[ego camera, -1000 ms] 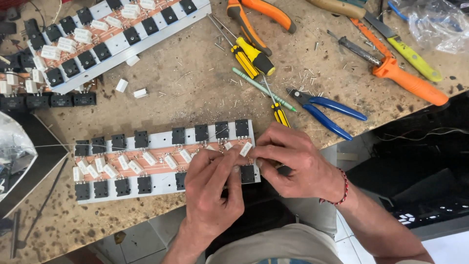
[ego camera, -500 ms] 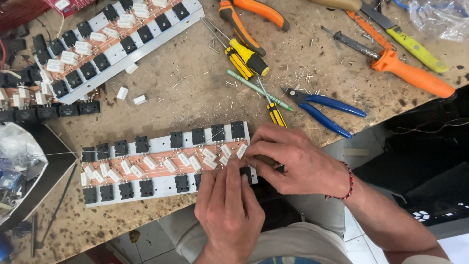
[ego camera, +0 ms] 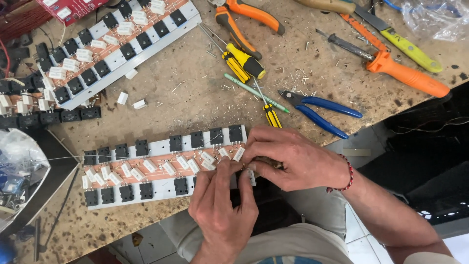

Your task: Soldering and trimming resistors on a heatsink and circuit board assembly

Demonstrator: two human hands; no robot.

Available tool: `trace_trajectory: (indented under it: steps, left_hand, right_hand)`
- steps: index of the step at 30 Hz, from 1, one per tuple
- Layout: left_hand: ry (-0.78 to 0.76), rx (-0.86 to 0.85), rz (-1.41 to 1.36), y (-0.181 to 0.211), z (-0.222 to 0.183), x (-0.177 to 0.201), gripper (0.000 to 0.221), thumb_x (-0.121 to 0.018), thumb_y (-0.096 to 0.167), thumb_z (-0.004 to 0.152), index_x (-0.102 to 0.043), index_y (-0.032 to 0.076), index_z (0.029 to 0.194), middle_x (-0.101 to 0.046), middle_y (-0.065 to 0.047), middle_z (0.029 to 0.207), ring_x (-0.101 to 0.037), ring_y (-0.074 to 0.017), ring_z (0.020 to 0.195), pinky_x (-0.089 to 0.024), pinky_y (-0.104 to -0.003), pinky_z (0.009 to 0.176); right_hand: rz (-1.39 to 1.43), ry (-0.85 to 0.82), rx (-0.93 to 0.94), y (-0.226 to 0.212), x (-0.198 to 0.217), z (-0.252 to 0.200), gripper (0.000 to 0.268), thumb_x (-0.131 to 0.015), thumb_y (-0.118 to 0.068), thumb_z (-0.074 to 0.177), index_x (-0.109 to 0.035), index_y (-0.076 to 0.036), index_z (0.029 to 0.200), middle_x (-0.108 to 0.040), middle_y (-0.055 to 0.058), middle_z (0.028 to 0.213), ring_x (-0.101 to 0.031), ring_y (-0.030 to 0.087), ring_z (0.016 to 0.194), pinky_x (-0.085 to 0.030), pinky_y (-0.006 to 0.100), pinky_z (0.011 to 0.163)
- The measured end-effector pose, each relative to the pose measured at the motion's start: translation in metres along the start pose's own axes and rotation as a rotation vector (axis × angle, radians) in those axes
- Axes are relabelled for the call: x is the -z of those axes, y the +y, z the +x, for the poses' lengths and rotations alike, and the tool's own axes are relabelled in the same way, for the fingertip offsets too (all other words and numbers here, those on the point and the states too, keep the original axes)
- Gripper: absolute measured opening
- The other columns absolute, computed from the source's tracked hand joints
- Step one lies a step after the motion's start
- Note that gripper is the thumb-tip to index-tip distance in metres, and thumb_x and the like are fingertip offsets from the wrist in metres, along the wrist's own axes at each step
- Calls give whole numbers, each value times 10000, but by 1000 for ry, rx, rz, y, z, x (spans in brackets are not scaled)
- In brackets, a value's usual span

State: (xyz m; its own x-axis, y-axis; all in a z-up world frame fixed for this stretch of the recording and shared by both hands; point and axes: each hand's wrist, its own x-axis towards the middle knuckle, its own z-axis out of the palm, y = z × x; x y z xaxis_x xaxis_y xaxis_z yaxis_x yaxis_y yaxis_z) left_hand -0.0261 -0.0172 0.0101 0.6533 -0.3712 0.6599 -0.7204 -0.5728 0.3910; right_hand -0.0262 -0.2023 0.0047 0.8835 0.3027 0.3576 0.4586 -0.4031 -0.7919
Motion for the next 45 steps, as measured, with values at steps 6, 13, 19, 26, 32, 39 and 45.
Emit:
trace_trajectory:
  steps: [6,13,19,26,32,39,45]
  left_hand:
    - [-19,58,-33,1,2,-5,291,-702,29,958,-585,-113,1183,-756,-74,916,-569,-277,671,-510,-364,643]
    - [1,73,-58,-1,-1,-9,259,-697,-12,940,-587,-98,1158,-735,-65,868,-519,-224,620,-492,-336,613]
    - [15,87,-66,-2,-5,-12,252,-684,-44,920,-573,-92,1141,-718,-76,861,-495,-218,630,-459,-357,627]
    - [26,138,-21,-2,-8,-15,287,-712,-17,888,-581,-73,1138,-711,-23,856,-486,-213,654,-387,-384,673]
    - [16,150,-4,0,-5,-13,266,-697,-4,897,-584,-71,1129,-696,-9,830,-505,-213,658,-386,-380,676]
    - [-20,137,-72,-6,5,-3,264,-696,-40,909,-576,-79,1142,-702,-24,812,-474,-227,621,-497,-375,744]
    - [-163,118,-183,-27,26,14,501,-752,38,944,-521,-53,1379,-734,-109,1129,-651,-234,972,-451,-413,950]
  right_hand:
    - [-164,-69,167,4,14,7,149,-630,17,934,-667,-87,1034,-596,73,985,-630,250,790,-476,378,640]
    - [-215,-116,287,4,19,12,187,-526,40,978,-638,-27,1111,-603,100,1018,-593,287,790,-474,401,627]
    - [-349,-126,358,-1,19,17,153,-540,80,945,-625,-11,1035,-620,117,1096,-612,312,847,-473,420,612]
    - [-466,-50,463,9,8,8,146,-482,-19,1035,-609,6,967,-591,94,971,-476,272,723,-394,371,518]
    - [-494,8,557,7,3,7,222,-493,-29,1071,-600,53,894,-575,145,943,-509,294,754,-485,368,608]
    - [-424,91,455,9,21,-1,175,-458,71,1018,-618,121,1068,-633,268,1064,-625,413,828,-602,493,734]
    - [-386,297,401,15,28,-17,176,-500,186,960,-634,135,1062,-651,299,993,-636,353,734,-587,422,673]
